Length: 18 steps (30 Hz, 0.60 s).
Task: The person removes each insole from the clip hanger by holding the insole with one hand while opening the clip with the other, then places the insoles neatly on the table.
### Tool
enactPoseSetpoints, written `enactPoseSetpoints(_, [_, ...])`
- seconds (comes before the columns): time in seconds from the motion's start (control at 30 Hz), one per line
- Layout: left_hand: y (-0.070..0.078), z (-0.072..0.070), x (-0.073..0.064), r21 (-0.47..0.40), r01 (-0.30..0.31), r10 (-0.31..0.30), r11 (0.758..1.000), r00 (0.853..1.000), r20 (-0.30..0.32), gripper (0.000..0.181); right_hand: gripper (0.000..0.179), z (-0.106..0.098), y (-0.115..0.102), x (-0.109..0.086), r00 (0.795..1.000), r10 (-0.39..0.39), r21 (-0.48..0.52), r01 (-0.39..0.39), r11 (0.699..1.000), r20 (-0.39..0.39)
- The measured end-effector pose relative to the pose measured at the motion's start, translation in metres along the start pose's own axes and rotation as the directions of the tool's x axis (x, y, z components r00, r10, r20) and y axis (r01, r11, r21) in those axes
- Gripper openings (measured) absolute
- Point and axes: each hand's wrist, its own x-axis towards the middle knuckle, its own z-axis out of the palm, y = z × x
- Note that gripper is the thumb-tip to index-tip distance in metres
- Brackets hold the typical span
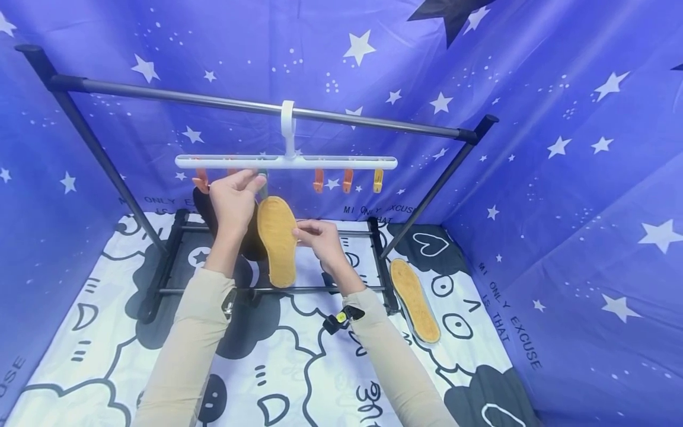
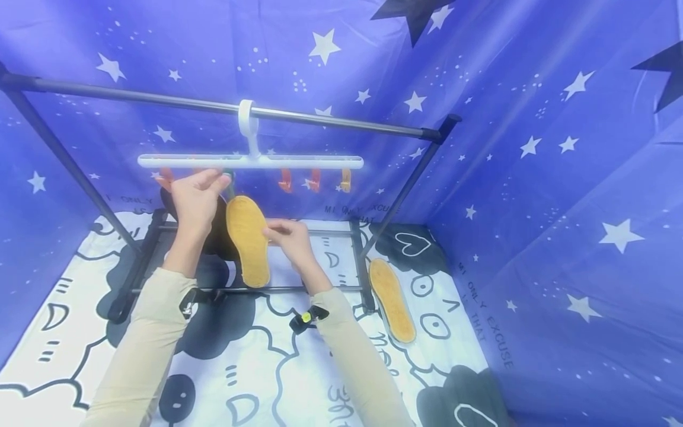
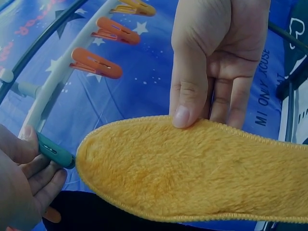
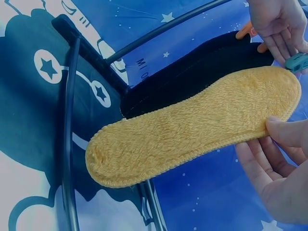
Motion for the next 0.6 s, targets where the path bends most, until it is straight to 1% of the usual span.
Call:
enactPoseSetpoints(0.13, [-0.002,-0.002,0.000,-0.010,0.001,-0.001,1.000,1.000,0.019,0.027,0.022,-0.001,0.000,-0.001,1.000,0.002,0.008,-0.002,1.000,0.000])
enactPoseSetpoints(0.33, [-0.002,-0.003,0.000,-0.017,0.024,-0.023,1.000,0.998,0.060,0.030,0.022,-0.006,0.003,-0.004,1.000,0.011,0.010,-0.011,1.000,-0.020])
enactPoseSetpoints(0.47, [-0.001,-0.004,-0.001,-0.016,0.032,-0.030,0.999,0.997,0.075,0.032,0.023,-0.012,0.004,-0.006,1.000,0.003,0.013,-0.003,1.000,-0.023])
enactPoseSetpoints(0.6, [0.000,-0.005,-0.002,-0.025,0.025,-0.023,0.999,0.997,0.080,0.032,0.024,-0.017,0.002,-0.008,1.000,0.004,0.030,-0.003,1.000,-0.026])
